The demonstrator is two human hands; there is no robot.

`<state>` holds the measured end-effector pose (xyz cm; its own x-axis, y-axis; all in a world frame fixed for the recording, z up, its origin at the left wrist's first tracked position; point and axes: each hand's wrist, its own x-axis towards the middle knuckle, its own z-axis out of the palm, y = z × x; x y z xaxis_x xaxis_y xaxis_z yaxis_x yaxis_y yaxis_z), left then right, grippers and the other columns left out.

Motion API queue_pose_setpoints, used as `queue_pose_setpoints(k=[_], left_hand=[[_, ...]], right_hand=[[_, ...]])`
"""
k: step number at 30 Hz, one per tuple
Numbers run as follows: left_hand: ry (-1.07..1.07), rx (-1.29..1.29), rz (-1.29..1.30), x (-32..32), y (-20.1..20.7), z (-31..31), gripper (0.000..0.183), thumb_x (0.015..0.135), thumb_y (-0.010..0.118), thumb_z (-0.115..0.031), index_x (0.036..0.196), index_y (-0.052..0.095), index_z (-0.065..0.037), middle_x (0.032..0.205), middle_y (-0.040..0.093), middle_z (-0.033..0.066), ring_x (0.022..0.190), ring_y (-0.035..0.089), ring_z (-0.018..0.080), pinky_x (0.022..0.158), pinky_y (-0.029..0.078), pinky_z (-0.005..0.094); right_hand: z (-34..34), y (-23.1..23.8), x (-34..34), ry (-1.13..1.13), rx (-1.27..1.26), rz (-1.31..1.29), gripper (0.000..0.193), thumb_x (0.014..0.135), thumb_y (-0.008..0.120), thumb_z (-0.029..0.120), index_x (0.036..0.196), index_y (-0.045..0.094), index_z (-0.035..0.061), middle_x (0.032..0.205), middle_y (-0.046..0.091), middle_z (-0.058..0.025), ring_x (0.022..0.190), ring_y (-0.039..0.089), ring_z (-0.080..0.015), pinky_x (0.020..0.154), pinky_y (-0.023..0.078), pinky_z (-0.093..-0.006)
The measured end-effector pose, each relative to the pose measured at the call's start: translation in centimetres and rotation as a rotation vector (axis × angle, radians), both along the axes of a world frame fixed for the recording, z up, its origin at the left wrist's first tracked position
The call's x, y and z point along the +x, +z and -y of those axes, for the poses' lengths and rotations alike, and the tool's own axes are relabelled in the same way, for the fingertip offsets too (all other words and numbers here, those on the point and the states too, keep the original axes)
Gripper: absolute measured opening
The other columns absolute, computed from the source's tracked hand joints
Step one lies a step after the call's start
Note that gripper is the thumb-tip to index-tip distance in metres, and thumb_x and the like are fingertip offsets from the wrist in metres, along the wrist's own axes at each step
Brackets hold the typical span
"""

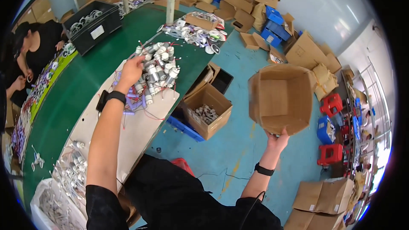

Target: Assemble small plastic and electronic components at a factory workbench.

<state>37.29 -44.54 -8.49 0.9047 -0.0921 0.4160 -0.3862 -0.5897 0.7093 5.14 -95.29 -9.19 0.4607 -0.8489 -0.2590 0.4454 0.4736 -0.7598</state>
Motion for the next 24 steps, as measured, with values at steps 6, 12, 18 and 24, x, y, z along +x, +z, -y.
queue_pose_setpoints(k=[6, 12, 18, 24], left_hand=[[-0.135, -0.026, -0.055, -5.0, 4.1, 0.8, 0.026, 0.094, 0.058, -0.007, 0.117, 0.068, -0.004, 0.112, 0.07, 0.0154, 0.094, 0.066, 0.0205, 0.086, 0.05, 0.0299], [-0.106, 0.017, -0.07, -17.9, 14.1, -4.8, 0.024, 0.097, 0.057, -0.005, 0.118, 0.066, 0.004, 0.119, 0.068, 0.0132, 0.108, 0.064, 0.0199, 0.095, 0.047, 0.0289], [0.192, -0.03, -0.08, -32.1, 12.0, -10.2, 0.026, 0.099, 0.052, -0.006, 0.12, 0.063, 0.005, 0.118, 0.066, 0.0158, 0.112, 0.061, 0.0225, 0.1, 0.046, 0.0335], [0.391, -0.065, -0.257, -40.7, 6.0, -12.1, 0.029, 0.102, 0.053, -0.011, 0.123, 0.061, 0.007, 0.116, 0.067, 0.0157, 0.108, 0.063, 0.0217, 0.099, 0.047, 0.0335]], right_hand=[[3.3, -5.4, 3.2, 0.048, 0.019, -0.024, 0.052, 0.102, 0.045, 0.022, 0.15, 0.029, 0.0095, 0.156, 0.022, -0.0148, 0.14, 0.028, -0.0451, 0.096, 0.033, -0.082], [4.7, -3.6, 11.5, 0.068, 0.074, -0.055, 0.054, 0.103, 0.039, 0.024, 0.153, 0.023, 0.0113, 0.16, 0.014, -0.0136, 0.144, 0.021, -0.0454, 0.1, 0.028, -0.0826], [11.0, -6.4, 15.3, 0.028, 0.153, 0.03, 0.057, 0.104, 0.037, 0.031, 0.155, 0.021, 0.0129, 0.163, 0.011, -0.011, 0.146, 0.013, -0.0456, 0.102, 0.024, -0.0816], [9.7, -15.0, 13.9, 0.316, 0.204, -0.396, 0.07, 0.099, 0.049, 0.039, 0.158, 0.016, 0.0228, 0.165, 0.005, -0.0121, 0.148, 0.009, -0.0434, 0.101, 0.019, -0.0811]])
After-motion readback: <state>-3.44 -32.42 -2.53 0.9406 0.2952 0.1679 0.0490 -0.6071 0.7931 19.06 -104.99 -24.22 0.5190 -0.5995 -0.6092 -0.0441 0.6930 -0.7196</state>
